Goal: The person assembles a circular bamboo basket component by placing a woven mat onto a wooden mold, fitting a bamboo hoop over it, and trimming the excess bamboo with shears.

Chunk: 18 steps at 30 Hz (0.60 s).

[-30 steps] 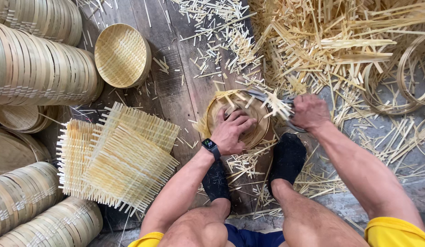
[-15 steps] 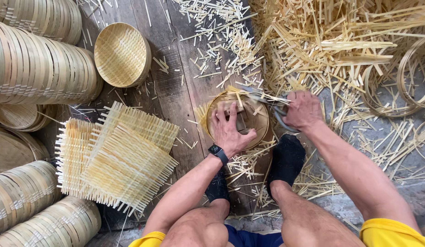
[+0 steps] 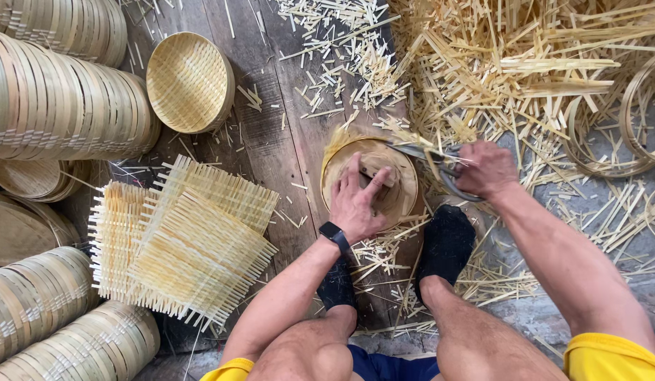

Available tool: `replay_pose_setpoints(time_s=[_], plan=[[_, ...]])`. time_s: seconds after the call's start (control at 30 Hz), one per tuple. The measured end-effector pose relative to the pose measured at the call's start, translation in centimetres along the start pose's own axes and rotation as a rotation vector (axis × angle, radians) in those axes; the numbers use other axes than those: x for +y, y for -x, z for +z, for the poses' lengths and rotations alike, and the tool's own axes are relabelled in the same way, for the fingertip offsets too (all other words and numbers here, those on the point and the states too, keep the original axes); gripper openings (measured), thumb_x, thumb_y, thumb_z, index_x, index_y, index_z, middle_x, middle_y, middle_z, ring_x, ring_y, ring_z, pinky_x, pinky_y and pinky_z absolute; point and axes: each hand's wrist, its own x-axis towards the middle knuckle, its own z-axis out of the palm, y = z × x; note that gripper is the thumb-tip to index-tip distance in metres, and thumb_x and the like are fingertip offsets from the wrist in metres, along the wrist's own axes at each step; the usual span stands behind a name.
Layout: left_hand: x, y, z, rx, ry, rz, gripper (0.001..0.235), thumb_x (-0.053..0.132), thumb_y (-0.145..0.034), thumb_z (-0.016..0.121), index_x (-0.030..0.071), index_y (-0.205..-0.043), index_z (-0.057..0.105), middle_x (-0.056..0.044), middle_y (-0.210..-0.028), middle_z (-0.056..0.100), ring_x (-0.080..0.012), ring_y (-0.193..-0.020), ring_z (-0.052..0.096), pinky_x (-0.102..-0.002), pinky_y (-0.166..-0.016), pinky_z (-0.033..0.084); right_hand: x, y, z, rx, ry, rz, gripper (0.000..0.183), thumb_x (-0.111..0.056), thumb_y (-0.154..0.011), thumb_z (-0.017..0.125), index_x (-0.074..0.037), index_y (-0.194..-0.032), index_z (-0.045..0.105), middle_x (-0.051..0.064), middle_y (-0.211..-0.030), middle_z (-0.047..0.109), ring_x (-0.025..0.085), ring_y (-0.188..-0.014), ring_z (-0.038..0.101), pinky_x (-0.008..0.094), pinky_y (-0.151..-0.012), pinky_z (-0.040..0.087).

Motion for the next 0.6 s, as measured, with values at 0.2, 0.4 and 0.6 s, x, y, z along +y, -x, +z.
replay_pose_setpoints(time_s=[0.2,0.4,0.6], plan=[[-0.8,-0.7,-0.7,-0.055,-0.009,0.244,0.105,0.021,-0.054,0.084,0.039,-0.149,0.045,-0.020,-0.165,0.018,-0.0489,-0.148,0.031,-0.059,-0.122,0.028,-1.3,0.0,-1.6,0.517,0.152,-0.069,0.059,-0.054,-0.079,0.062,0.002,-0.095,0.068,0.018,-0.080,0.066,0.025,-0.069,0.066,0.034,-0.060,0.058],[1.3,-0.3,0.3,0.120,0.059,-0.012,0.105,0.055,-0.069,0.082,0.022,-0.155,0.031,-0.030,-0.157,0.025,-0.0484,-0.143,0.030,-0.075,-0.110,0.009,0.7,-0.6,1.5,0.125,0.002,-0.042,0.027,-0.027,-0.103,0.050,-0.005,-0.106,0.066,0.016,-0.095,0.068,0.021,-0.080,0.067,0.035,-0.068,0.058],[1.5,-1.1,2.7,0.125,-0.038,-0.125,0.104,0.053,-0.079,0.074,0.013,-0.163,0.026,-0.019,-0.152,0.047,-0.0421,-0.142,0.037,-0.075,-0.112,0.014,-1.2,0.1,-0.8,0.667,0.093,-0.104,0.053,-0.054,-0.076,0.060,-0.001,-0.081,0.066,0.014,-0.072,0.062,0.023,-0.061,0.061,0.033,-0.050,0.053]])
